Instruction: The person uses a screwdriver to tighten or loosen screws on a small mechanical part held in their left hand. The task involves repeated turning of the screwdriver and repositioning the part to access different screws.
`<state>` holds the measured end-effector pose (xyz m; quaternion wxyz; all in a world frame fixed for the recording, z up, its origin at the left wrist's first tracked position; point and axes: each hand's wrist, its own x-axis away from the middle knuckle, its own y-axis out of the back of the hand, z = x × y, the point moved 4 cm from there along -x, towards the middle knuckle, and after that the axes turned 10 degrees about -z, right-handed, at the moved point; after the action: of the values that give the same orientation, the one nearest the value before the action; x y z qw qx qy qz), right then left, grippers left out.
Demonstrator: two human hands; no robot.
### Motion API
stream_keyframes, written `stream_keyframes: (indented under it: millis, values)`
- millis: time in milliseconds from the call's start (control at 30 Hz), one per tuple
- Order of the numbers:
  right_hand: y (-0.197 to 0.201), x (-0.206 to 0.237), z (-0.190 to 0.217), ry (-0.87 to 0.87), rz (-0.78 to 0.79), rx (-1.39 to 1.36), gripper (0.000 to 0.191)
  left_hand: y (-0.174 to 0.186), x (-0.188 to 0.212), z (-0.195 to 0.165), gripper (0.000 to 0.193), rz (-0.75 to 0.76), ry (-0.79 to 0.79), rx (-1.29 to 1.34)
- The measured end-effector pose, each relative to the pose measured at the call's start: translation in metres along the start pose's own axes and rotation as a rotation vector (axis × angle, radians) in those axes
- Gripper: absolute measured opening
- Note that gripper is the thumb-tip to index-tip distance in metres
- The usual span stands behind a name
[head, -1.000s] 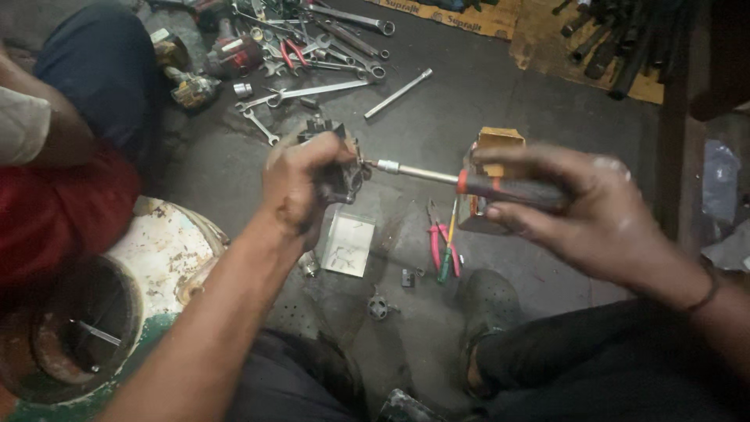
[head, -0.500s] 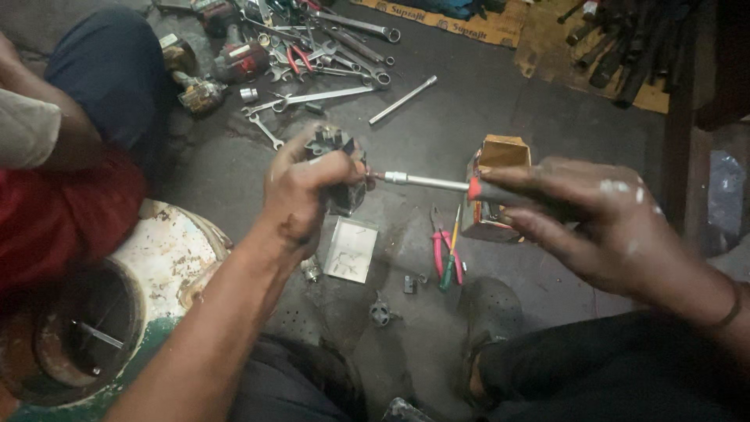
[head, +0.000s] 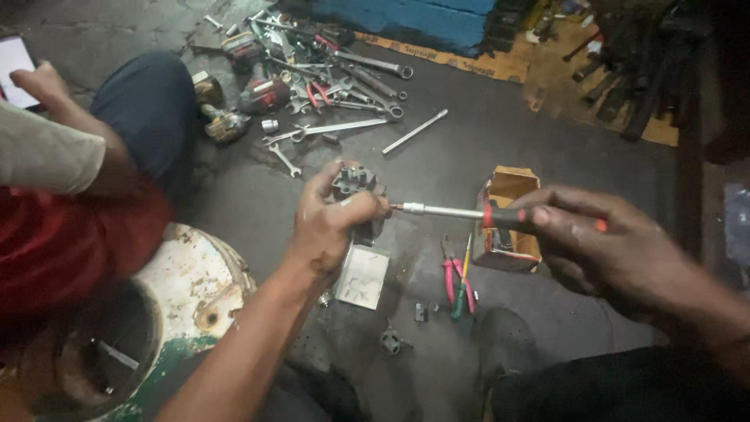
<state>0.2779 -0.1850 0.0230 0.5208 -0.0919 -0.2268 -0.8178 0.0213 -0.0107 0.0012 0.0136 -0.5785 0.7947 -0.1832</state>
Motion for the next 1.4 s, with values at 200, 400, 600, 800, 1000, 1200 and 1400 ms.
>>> stream_keyframes:
  millis: [200, 400, 600, 800, 1000, 1200, 1400]
  values:
    - [-0.006, 0.02, 0.015, 0.669, -0.111, 0.754, 0.042, 0.0, -0.014, 0.014, 0.027, 0.041, 0.107, 0.082]
    - [0.0, 0.004, 0.019, 0.174, -0.208, 0.105, 0.041, -0.005, -0.016, 0.014, 0.023, -0.027, 0.038, 0.089]
    - [0.005, -0.006, 0.003, -0.089, 0.037, 0.082, 0.048, -0.012, -0.004, 0.009, 0.033, 0.031, -0.039, -0.035]
    - [0.006, 0.004, 0.01, 0.54, -0.064, 0.661, 0.038, -0.006, -0.01, 0.011, 0.032, 0.042, 0.074, -0.006]
    - [0.009, 0.007, 0.012, 0.743, -0.106, 0.513, 0.048, -0.01, -0.011, 0.014, 0.03, 0.002, 0.111, 0.057]
    - [0.017, -0.019, -0.017, 0.019, 0.072, -0.231, 0.04, -0.015, -0.003, 0.0, 0.03, 0.038, -0.097, -0.039]
    - [0.008, 0.002, 0.002, 0.551, -0.011, 0.292, 0.035, -0.012, -0.003, 0.003, 0.026, 0.066, 0.02, 0.047]
